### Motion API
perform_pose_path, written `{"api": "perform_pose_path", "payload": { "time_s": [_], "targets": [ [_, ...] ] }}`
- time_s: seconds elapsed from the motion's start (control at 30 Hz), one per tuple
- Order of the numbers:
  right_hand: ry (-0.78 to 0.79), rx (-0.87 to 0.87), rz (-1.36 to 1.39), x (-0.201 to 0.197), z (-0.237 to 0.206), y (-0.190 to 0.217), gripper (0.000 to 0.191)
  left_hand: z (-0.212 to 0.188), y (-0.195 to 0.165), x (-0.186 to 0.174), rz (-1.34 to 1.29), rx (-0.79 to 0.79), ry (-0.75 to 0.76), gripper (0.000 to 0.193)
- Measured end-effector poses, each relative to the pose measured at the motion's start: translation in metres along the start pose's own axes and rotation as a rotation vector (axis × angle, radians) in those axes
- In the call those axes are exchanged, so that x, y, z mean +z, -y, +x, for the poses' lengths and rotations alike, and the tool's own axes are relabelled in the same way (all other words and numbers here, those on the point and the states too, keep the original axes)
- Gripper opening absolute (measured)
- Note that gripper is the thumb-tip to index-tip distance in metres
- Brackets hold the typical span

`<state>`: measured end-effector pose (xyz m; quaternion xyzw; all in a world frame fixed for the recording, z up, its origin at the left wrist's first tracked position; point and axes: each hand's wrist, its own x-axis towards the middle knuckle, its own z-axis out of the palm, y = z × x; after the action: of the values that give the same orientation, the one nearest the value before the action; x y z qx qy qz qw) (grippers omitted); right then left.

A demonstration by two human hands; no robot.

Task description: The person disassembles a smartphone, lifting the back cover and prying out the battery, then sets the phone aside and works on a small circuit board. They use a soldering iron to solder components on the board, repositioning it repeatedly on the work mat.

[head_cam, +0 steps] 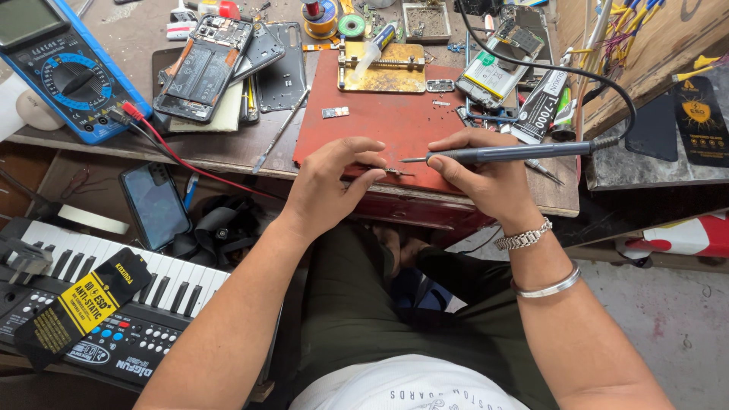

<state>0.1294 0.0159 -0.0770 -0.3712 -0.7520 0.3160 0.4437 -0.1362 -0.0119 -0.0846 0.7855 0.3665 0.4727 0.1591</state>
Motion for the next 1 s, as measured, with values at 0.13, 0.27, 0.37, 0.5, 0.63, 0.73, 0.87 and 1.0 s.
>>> {"api": "perform_pose_path", "payload": {
  "time_s": [0.13, 0.27, 0.37, 0.5, 0.63, 0.73, 0.87, 1.0],
  "targets": [
    [0.016, 0.026, -0.014, 0.000, 0.000, 0.001, 0.017, 0.001, 0.003, 0.001, 0.071, 0.088, -0.027, 0.023],
    [0.033, -0.034, -0.037, 0.001, 0.002, 0.002, 0.017, 0.001, 0.005, -0.001, 0.055, 0.101, 0.025, 0.012],
    [0.041, -0.032, -0.053, 0.001, 0.001, 0.004, 0.018, 0.001, 0.004, -0.001, 0.051, 0.096, 0.021, 0.012],
    [0.053, -0.038, -0.072, 0.001, 0.002, 0.004, 0.017, 0.002, 0.005, -0.002, 0.051, 0.114, 0.023, 0.012],
    [0.057, -0.053, -0.081, 0.002, 0.003, 0.004, 0.016, 0.002, 0.008, -0.002, 0.042, 0.120, 0.023, 0.011],
    [0.061, -0.028, -0.092, 0.004, 0.003, 0.004, 0.016, 0.001, 0.009, -0.002, 0.045, 0.124, 0.024, 0.011],
    [0.062, -0.026, -0.079, 0.004, 0.004, 0.005, 0.016, 0.001, 0.011, -0.002, 0.043, 0.119, 0.022, 0.012],
    [0.059, -0.055, -0.114, 0.005, 0.004, 0.004, 0.016, 0.001, 0.011, -0.001, 0.048, 0.123, 0.022, 0.012]
  ]
}}
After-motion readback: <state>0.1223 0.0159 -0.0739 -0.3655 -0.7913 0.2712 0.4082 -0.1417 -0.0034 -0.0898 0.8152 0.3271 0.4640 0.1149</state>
